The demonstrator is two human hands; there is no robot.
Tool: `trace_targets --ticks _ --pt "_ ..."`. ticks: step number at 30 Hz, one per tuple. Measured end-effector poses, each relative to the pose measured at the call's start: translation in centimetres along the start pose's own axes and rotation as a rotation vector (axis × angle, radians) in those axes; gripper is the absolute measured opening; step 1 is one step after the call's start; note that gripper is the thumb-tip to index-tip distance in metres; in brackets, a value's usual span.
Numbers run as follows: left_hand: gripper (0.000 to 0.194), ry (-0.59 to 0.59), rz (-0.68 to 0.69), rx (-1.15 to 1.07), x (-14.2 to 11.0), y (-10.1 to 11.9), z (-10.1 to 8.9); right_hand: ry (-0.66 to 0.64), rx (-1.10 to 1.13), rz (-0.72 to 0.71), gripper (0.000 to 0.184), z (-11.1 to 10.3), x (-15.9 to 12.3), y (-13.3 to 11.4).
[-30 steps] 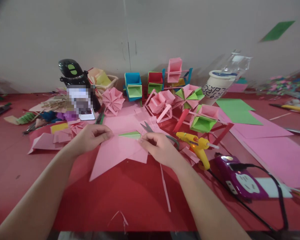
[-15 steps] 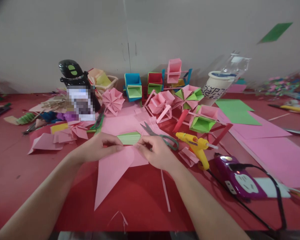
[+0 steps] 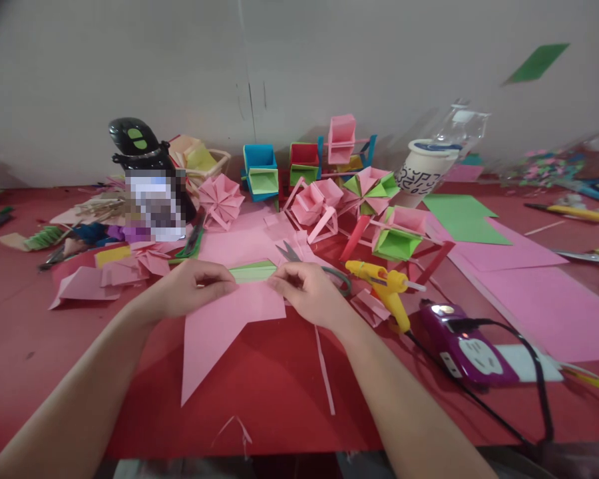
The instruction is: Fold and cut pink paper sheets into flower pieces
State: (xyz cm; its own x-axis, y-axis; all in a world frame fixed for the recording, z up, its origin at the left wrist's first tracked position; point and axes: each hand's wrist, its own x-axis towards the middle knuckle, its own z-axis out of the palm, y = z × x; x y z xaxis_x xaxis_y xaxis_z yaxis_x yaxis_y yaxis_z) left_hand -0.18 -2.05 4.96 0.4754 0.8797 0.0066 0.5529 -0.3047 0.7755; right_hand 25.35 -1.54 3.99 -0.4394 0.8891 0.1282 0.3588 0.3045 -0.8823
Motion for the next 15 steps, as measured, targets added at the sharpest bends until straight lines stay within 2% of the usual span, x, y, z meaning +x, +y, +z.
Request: trace_targets --ticks 5,12,15 --pt "0.018 -0.023 0.018 0.06 -0.1 -0.1 0.7 -0.02 -0.048 -0.061 0.033 0.2 -0.3 0.6" --pt "0.016 0.112 0.172 0.201 -0.5 1.8 2.4 -0.047 -0.017 -0.075 0.03 1.0 -0.6 0.5" --pt "0.015 0.136 0.192 0.234 -0.4 2.4 3.0 -0.043 -0.018 -0.117 0.03 1.4 -0.7 0.4"
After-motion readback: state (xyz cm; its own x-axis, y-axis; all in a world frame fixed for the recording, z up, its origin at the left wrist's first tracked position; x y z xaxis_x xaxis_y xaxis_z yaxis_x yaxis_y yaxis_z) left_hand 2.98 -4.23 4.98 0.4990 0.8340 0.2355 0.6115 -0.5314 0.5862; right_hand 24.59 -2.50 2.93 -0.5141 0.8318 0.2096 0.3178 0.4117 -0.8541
